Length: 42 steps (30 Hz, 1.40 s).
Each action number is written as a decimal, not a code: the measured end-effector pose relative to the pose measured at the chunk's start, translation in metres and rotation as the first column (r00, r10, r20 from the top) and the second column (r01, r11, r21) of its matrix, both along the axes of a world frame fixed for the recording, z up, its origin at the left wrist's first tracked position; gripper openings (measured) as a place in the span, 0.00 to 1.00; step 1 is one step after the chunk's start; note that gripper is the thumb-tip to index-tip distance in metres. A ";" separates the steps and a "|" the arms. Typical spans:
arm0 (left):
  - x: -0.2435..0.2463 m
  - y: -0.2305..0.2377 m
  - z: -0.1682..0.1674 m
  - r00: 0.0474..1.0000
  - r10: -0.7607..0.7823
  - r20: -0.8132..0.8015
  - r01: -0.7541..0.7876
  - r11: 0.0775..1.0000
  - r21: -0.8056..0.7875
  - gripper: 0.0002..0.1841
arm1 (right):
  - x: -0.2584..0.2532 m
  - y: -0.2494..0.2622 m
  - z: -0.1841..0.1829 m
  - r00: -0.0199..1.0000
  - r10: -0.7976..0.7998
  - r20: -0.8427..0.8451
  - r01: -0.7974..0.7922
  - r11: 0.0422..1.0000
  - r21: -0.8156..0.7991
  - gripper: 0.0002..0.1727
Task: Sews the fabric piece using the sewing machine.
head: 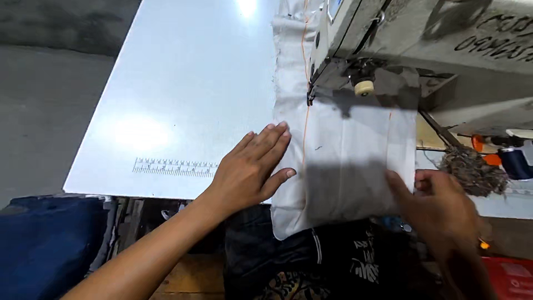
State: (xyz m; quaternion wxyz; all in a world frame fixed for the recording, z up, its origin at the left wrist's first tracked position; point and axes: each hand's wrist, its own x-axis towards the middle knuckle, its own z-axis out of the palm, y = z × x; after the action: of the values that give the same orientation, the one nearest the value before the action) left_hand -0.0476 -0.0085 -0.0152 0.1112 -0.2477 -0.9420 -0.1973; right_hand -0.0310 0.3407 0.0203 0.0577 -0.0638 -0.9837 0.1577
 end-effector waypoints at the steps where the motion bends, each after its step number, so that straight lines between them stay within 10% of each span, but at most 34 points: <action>1: -0.004 0.000 -0.001 0.999 -0.018 0.051 0.020 0.998 -0.054 0.38 | 0.004 -0.006 -0.007 0.997 0.027 -0.068 -0.027 1.000 0.005 0.33; 7: -0.015 -0.009 0.008 0.990 -0.074 0.121 0.101 0.967 -0.232 0.39 | -0.014 0.003 0.015 0.918 0.048 -0.394 -0.096 0.990 -0.102 0.23; 14: -0.021 -0.018 0.009 0.981 -0.173 0.084 0.188 0.952 -0.241 0.39 | -0.011 0.005 0.015 0.999 0.050 -0.001 -0.050 0.992 0.115 0.28; 20: -0.035 -0.020 0.017 0.942 -0.311 0.125 0.335 0.896 -0.290 0.40 | -0.020 0.008 0.017 0.994 -0.070 0.089 0.089 0.971 -0.223 0.24; 26: -0.052 -0.020 0.020 0.893 -0.407 0.190 0.447 0.850 -0.280 0.36 | -0.019 0.000 0.023 0.993 -0.015 -0.113 -0.078 0.632 -0.771 0.06; 32: -0.057 -0.017 0.026 0.887 -0.423 0.185 0.461 0.825 -0.327 0.36 | -0.037 0.000 0.022 0.952 -0.120 0.281 0.300 0.202 -0.932 0.30; 38: -0.066 -0.010 0.036 0.898 -0.367 0.243 0.437 0.808 -0.394 0.50 | -0.056 0.007 0.027 0.988 -0.144 0.050 0.127 0.598 -0.792 0.08; 42: -0.065 -0.011 0.037 0.898 -0.341 0.277 0.430 0.813 -0.393 0.50 | -0.063 0.028 0.031 0.995 -0.069 0.066 0.079 0.983 -0.166 0.14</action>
State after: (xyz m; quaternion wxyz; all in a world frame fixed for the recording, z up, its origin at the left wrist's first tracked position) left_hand -0.1121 -0.0198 0.0214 -0.0830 -0.4327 -0.8975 -0.0185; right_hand -0.0939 0.3688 0.0514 0.0286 -0.1096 -0.9652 0.2358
